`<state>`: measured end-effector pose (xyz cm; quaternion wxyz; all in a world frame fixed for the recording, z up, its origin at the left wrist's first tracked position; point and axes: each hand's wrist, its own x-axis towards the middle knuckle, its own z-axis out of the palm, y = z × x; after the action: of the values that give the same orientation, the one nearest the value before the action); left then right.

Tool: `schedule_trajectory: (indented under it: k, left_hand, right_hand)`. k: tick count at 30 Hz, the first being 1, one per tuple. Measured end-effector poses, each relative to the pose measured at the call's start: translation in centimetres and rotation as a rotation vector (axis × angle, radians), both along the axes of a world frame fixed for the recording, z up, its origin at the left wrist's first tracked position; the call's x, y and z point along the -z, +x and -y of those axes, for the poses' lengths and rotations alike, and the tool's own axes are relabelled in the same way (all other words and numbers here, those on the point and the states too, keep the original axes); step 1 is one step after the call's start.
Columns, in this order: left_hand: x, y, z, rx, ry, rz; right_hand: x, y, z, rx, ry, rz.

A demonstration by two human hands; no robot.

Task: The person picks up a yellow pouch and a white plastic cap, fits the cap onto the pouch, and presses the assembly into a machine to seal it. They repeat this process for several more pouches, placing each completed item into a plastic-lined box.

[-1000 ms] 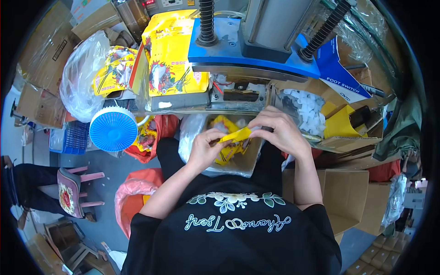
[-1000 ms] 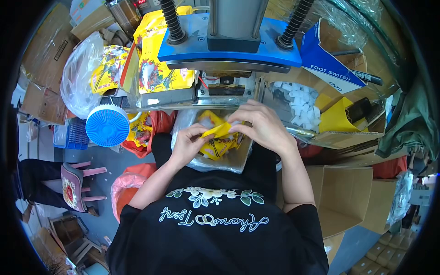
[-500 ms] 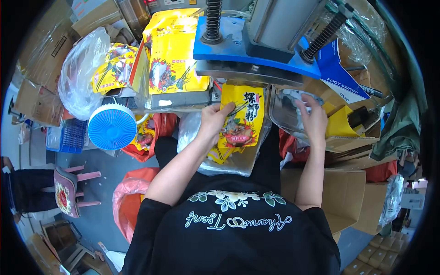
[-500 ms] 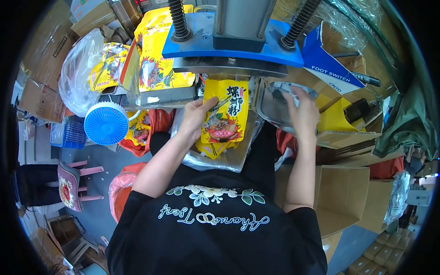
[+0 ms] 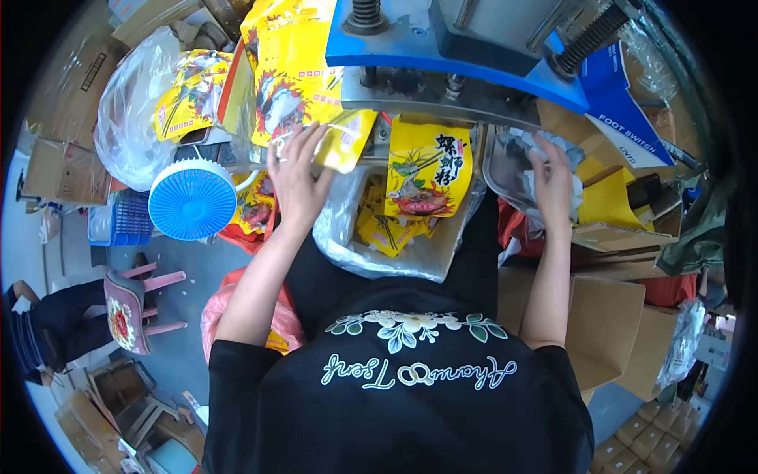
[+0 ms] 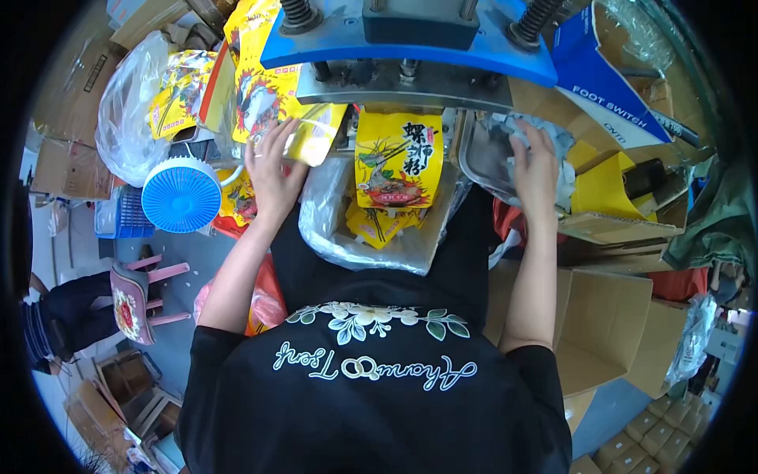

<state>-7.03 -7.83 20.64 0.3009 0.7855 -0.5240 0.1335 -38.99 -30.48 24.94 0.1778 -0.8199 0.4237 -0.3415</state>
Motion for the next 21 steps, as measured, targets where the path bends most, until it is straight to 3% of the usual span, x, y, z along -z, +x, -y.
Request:
schedule_trajectory:
  k: [1,3,4,7,9,13,15,17,18,21]
  left_hand:
    - [0.3,0.5,-0.6,-0.007,-0.033,-0.052]
    - [0.3,1.3,-1.5,-0.028,-0.109,-0.159]
    - [-2.2,0.1,-1.3,-0.012,-0.18,-0.254]
    - [-4.8,-3.2,-1.7,0.17,-0.212,-0.796]
    - [-4.1,-5.2,-1.4,0.271,-0.258,-0.933]
    - [-2.1,-8.2,-1.2,0.339,-0.094,-0.83]
    - [-1.5,-8.6,-1.5,0.404,-0.038,-0.997]
    - [-0.5,-8.4,-1.7,0.436,0.044,-1.101]
    - [-0.1,-8.7,-1.5,0.413,0.032,-1.368]
    - [0.0,-8.9,-0.1,0.389,-0.008,-1.377]
  right_hand:
    - [0.0,-0.1,-0.2,-0.034,0.01,0.117]
    - [-1.0,-0.3,-0.8,-0.089,0.111,0.112]
    - [-1.5,0.2,-1.3,-0.137,0.186,0.165]
    - [-4.7,2.8,-4.6,-0.21,0.305,0.183]
    - [-6.4,4.6,-7.0,-0.273,0.374,0.168]
    - [-6.5,6.6,-8.9,-0.575,0.382,0.051]
    - [-5.0,7.3,-8.7,-0.659,0.479,0.085]
    - [-4.1,7.5,-8.8,-0.641,0.709,0.17]
    - [-3.7,7.6,-8.6,-0.63,0.817,0.215]
    - [-1.9,7.6,-7.7,-0.539,0.804,0.308]
